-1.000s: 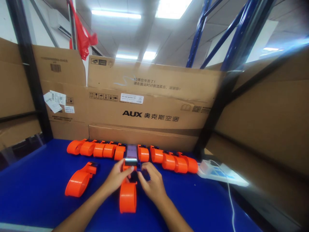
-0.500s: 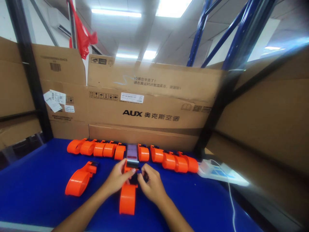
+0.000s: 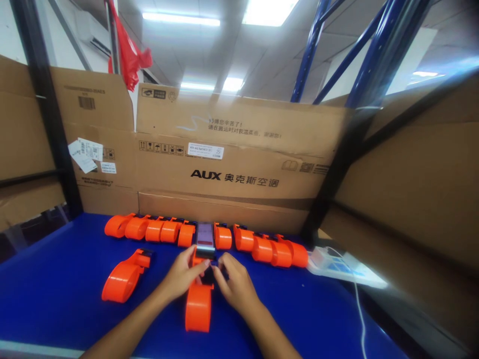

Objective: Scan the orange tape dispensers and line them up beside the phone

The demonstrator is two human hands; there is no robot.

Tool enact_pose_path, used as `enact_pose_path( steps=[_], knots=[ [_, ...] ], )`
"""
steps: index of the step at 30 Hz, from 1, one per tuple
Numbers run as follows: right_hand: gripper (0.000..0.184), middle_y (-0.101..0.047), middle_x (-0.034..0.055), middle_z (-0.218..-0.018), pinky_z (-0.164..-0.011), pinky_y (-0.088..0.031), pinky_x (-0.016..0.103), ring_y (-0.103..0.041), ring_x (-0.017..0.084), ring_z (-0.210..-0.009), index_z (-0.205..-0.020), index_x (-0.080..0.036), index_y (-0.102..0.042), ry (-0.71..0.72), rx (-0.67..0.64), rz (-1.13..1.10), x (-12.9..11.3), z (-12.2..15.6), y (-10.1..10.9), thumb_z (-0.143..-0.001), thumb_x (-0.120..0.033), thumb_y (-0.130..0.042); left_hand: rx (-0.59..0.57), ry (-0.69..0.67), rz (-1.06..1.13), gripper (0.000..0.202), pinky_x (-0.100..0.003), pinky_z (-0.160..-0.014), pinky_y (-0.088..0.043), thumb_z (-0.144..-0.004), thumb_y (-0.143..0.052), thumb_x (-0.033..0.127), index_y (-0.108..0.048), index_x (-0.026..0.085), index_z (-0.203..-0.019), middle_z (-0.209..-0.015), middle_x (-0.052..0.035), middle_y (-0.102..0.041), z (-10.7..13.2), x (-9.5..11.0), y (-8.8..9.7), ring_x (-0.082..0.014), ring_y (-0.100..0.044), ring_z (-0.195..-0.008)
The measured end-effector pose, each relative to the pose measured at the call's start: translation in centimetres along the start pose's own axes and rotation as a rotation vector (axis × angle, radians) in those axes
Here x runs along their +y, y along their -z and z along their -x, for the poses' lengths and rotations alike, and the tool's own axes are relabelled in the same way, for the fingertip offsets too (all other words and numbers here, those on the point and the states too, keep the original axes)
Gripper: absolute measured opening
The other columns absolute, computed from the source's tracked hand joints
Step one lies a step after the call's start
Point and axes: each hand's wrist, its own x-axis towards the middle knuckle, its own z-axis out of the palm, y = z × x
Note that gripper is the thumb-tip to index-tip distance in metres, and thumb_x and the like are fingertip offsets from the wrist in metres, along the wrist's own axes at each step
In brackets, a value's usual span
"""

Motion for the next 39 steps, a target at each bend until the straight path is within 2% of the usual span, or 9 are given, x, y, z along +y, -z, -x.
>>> enact_pose_path(
  steps=[9, 12, 16, 19, 21, 24, 27, 30, 39],
  knots=[
    [0.016, -0.056, 0.0009, -0.08, -0.064, -0.039, 0.027, -0.05, 0.016, -0.068, -0.084, -0.023, -0.049, -0.035, -0.053, -0.196, -0.7, -0.2, 0.7, -0.096, -0.032, -0.053, -0.034, 0.019, 0.148, 0.044, -0.023, -0.053, -0.051, -0.077, -0.078, 0.041, -0.064, 0.015, -0.109, -0.074, -0.0015, -0.066, 0.0, 0.5, 0.0, -0.0136, -0.062, -0.057],
    [0.02, -0.052, -0.0006, -0.077, -0.064, -0.04, 0.027, -0.048, 0.015, -0.067, -0.083, -0.023, -0.047, -0.092, 0.007, -0.371, -0.7, -0.1, 0.4, -0.098, -0.037, -0.05, -0.107, 0.056, 0.238, 0.047, -0.022, -0.054, -0.05, -0.081, -0.076, 0.038, -0.06, 0.014, -0.119, -0.071, -0.003, -0.068, 0.3, 0.9, -0.1, -0.0138, -0.063, -0.056],
    [0.021, -0.055, -0.0011, -0.081, -0.07, -0.045, 0.028, -0.054, 0.018, -0.074, -0.098, -0.026, -0.05, -0.263, 0.14, -0.645, -0.6, -0.5, 0.2, -0.097, -0.047, -0.049, -0.266, 0.18, 0.365, 0.078, -0.027, -0.057, -0.053, -0.086, -0.072, 0.033, -0.029, 0.024, -0.151, -0.085, -0.0094, -0.075, 0.8, 1.2, -0.4, -0.0179, -0.07, -0.059],
    [0.037, -0.063, 0.0006, -0.092, -0.08, -0.048, 0.033, -0.061, 0.022, -0.089, -0.12, -0.03, -0.051, -0.355, 0.034, -0.808, -0.8, -0.9, 0.5, -0.092, -0.053, -0.057, -0.332, 0.224, 0.456, 0.095, -0.034, -0.063, -0.057, -0.087, -0.071, 0.031, -0.006, 0.031, -0.157, -0.098, -0.0131, -0.074, 1.1, 1.0, -0.5, -0.024, -0.075, -0.07],
    [0.043, -0.065, 0.0016, -0.099, -0.083, -0.049, 0.034, -0.063, 0.024, -0.094, -0.124, -0.031, -0.051, -0.396, -0.051, -0.901, -1.0, -1.0, 0.7, -0.09, -0.055, -0.06, -0.372, 0.24, 0.479, 0.1, -0.039, -0.067, -0.058, -0.087, -0.072, 0.031, 0.0, 0.034, -0.157, -0.108, -0.0156, -0.072, 1.2, 0.8, -0.5, -0.0279, -0.076, -0.076],
    [0.041, -0.064, 0.001, -0.095, -0.07, -0.049, 0.03, -0.062, 0.021, -0.085, -0.121, -0.031, -0.05, -0.446, -0.063, -0.966, -1.0, -1.0, 0.4, -0.089, -0.055, -0.061, -0.426, 0.227, 0.461, 0.107, -0.041, -0.074, -0.058, -0.08, -0.08, 0.025, -0.006, 0.038, -0.156, -0.126, -0.0183, -0.065, 1.2, 0.5, -0.3, -0.0304, -0.076, -0.084],
    [0.04, -0.058, -0.0022, -0.083, -0.058, -0.043, 0.023, -0.056, 0.015, -0.071, -0.114, -0.029, -0.049, -0.44, -0.048, -0.931, -0.7, -1.0, -0.5, -0.087, -0.053, -0.065, -0.401, 0.211, 0.434, 0.09, -0.04, -0.072, -0.059, -0.081, -0.078, 0.033, -0.024, 0.035, -0.153, -0.134, -0.019, -0.059, 1.2, 0.5, -0.4, -0.0288, -0.076, -0.082],
    [0.04, -0.052, -0.0045, -0.077, -0.051, -0.038, 0.02, -0.048, 0.012, -0.062, -0.107, -0.028, -0.046, -0.421, -0.06, -0.879, -0.4, -0.9, -1.3, -0.086, -0.056, -0.065, -0.342, 0.24, 0.384, 0.07, -0.035, -0.061, -0.059, -0.086, -0.069, 0.046, -0.037, 0.032, -0.147, -0.13, -0.017, -0.062, 1.1, 0.6, -0.7, -0.0261, -0.076, -0.072],
    [0.038, -0.047, -0.0061, -0.074, -0.048, -0.033, 0.019, -0.042, 0.011, -0.058, -0.096, -0.027, -0.039, -0.394, -0.039, -0.863, -0.6, -1.0, -1.5, -0.087, -0.055, -0.062, -0.321, 0.237, 0.338, 0.058, -0.032, -0.057, -0.057, -0.085, -0.069, 0.046, -0.042, 0.027, -0.133, -0.097, -0.0086, -0.072, 0.9, 0.1, -0.8, -0.0253, -0.075, -0.067]
  ],
)
